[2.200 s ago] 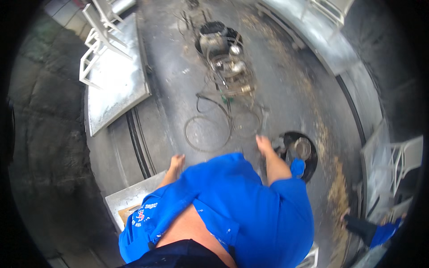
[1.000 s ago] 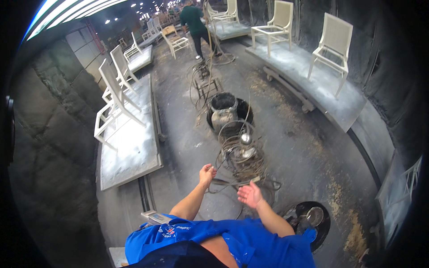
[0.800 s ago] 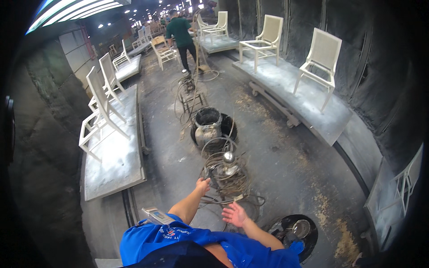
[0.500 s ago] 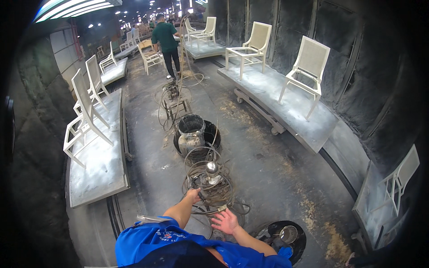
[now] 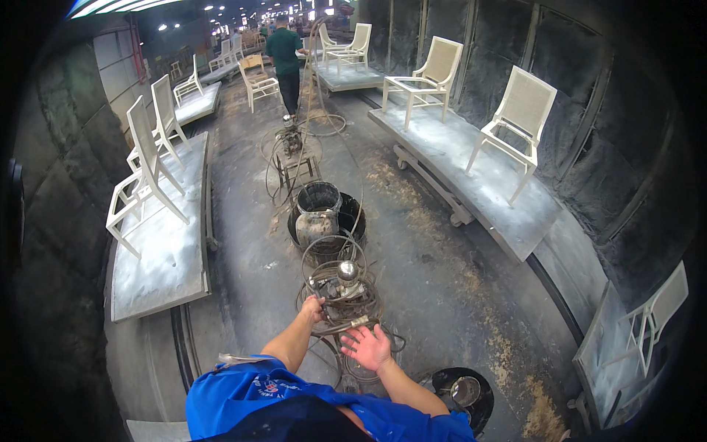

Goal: The person spray paints a white chair frame using a spray gun connected to a hose. They lift and rotate the chair to coat multiple sides, then set it down and move a cardboard sheet to prepare for the next item.

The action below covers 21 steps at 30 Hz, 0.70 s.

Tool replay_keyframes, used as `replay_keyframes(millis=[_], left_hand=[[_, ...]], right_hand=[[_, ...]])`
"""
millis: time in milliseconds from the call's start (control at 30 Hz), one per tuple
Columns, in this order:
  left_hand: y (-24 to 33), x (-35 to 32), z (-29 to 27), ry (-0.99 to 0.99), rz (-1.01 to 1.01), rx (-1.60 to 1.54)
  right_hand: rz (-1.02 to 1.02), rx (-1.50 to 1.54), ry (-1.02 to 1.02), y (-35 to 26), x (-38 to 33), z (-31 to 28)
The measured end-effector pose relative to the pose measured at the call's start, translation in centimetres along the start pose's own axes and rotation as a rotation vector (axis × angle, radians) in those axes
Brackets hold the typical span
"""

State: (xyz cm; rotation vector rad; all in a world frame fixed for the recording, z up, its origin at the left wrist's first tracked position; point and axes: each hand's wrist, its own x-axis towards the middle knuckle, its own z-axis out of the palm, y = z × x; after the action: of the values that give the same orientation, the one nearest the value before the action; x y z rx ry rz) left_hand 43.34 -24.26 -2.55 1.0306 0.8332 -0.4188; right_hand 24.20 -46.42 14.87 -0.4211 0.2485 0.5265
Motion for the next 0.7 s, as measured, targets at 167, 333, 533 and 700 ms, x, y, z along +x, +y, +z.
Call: replay_keyframes(millis=[167,333,533,700], left_hand=[[3.5,-3.1,2.3,-0.05,0.065,-0.125],[5.4,-4.2,3.2,-0.048,0.125,-0.034],[7.1,-7.7,4.5,-0.12,0.284,-0.185],[5.9,-15.7,4.1,-0.362,0.461,-0.435]], right_hand=[[-0.037,-0.048,-0.086,-1.3,0.7,0.9],[-0.065,-0.049,-0.125,-1.7,1.2,1.8],[-0.083,-0.215,-0.339,-3.4,1.6,4.0],[-0.268,-0.561,-0.373,-4.0,0.8,5.9]])
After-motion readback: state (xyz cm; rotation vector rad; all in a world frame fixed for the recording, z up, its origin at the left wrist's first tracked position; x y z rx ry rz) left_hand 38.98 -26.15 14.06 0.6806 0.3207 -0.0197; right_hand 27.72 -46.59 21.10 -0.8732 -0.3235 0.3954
